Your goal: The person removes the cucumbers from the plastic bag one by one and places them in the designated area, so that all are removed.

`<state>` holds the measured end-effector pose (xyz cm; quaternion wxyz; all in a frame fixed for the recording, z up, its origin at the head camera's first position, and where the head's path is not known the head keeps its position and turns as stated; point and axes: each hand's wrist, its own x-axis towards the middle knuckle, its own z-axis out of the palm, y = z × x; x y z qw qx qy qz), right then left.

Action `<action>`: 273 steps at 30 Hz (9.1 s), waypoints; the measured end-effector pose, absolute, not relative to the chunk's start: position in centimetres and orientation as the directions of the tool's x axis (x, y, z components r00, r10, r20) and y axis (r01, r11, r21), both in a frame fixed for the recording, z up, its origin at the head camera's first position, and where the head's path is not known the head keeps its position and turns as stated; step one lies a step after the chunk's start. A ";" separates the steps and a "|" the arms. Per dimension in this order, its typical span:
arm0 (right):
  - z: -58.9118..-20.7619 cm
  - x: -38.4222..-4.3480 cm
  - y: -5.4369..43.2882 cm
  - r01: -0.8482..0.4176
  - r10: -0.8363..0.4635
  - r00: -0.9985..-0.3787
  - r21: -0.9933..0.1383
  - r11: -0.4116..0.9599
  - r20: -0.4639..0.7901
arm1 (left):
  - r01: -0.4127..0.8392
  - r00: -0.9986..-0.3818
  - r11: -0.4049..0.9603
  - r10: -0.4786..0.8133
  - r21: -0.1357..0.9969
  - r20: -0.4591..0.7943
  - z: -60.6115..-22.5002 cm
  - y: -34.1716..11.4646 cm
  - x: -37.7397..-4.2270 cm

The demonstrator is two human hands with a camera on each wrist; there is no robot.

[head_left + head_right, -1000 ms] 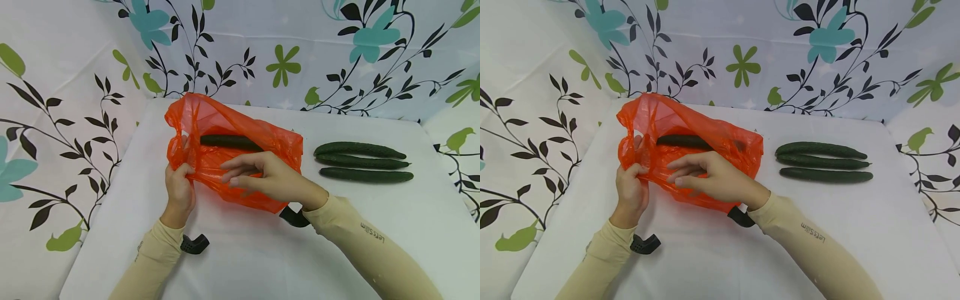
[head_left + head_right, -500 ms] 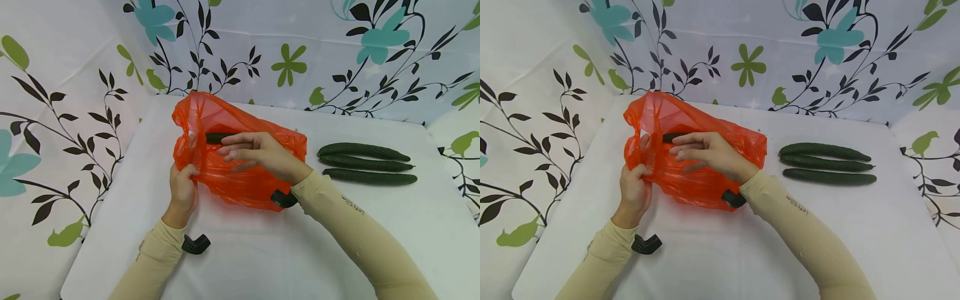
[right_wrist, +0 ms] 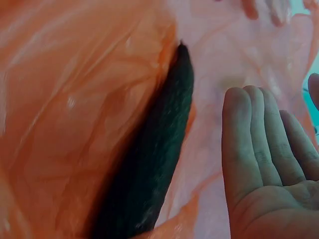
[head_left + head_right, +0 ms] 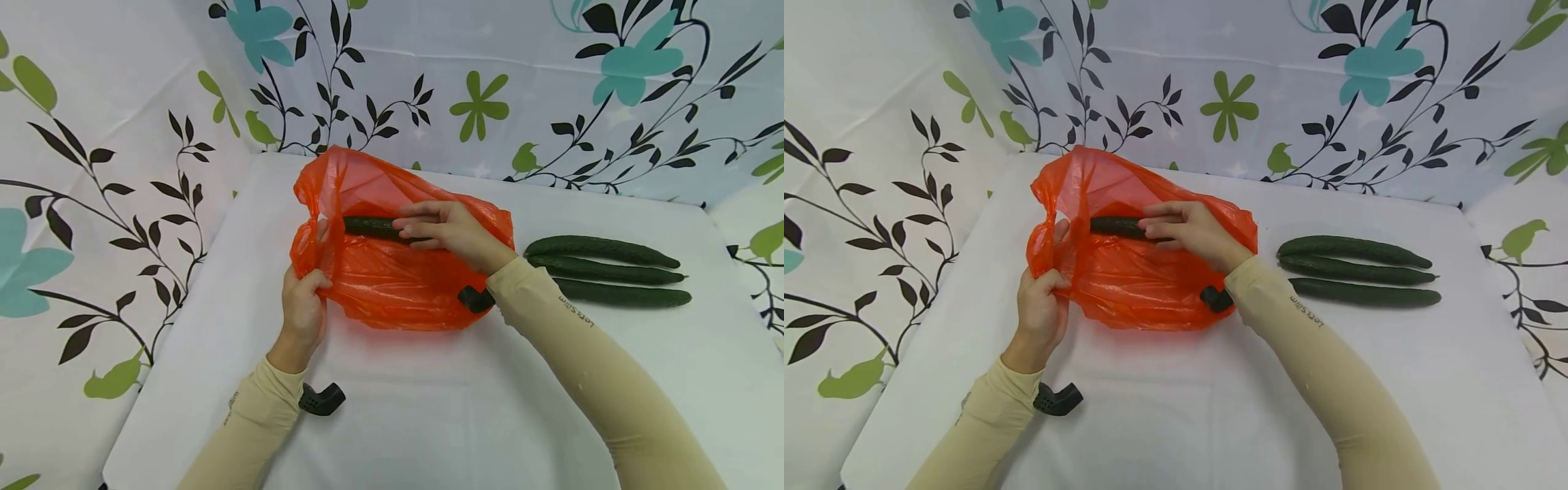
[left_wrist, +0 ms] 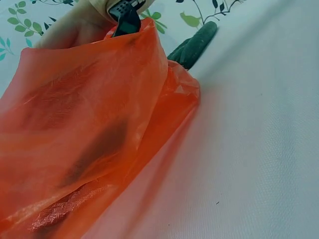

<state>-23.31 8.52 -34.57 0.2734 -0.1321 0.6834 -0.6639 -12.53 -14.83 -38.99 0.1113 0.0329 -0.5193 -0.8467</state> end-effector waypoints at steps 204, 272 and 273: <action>-34.4 -12.4 37.8 -0.357 -0.242 -0.927 -0.866 0.349 0.285 | 0.284 -0.841 -0.487 -0.540 0.826 -0.029 -37.6 -18.0 -13.1; -41.4 -11.2 41.7 -0.300 -0.289 -0.953 -0.162 0.940 0.089 | 0.162 -0.817 -0.384 -0.568 0.909 -0.094 -39.9 -17.3 -13.0; -41.3 -11.2 41.7 -0.287 -0.276 -0.957 -0.155 0.945 0.088 | 0.160 -0.822 -0.367 -0.564 0.916 -0.082 -39.8 -17.3 -12.9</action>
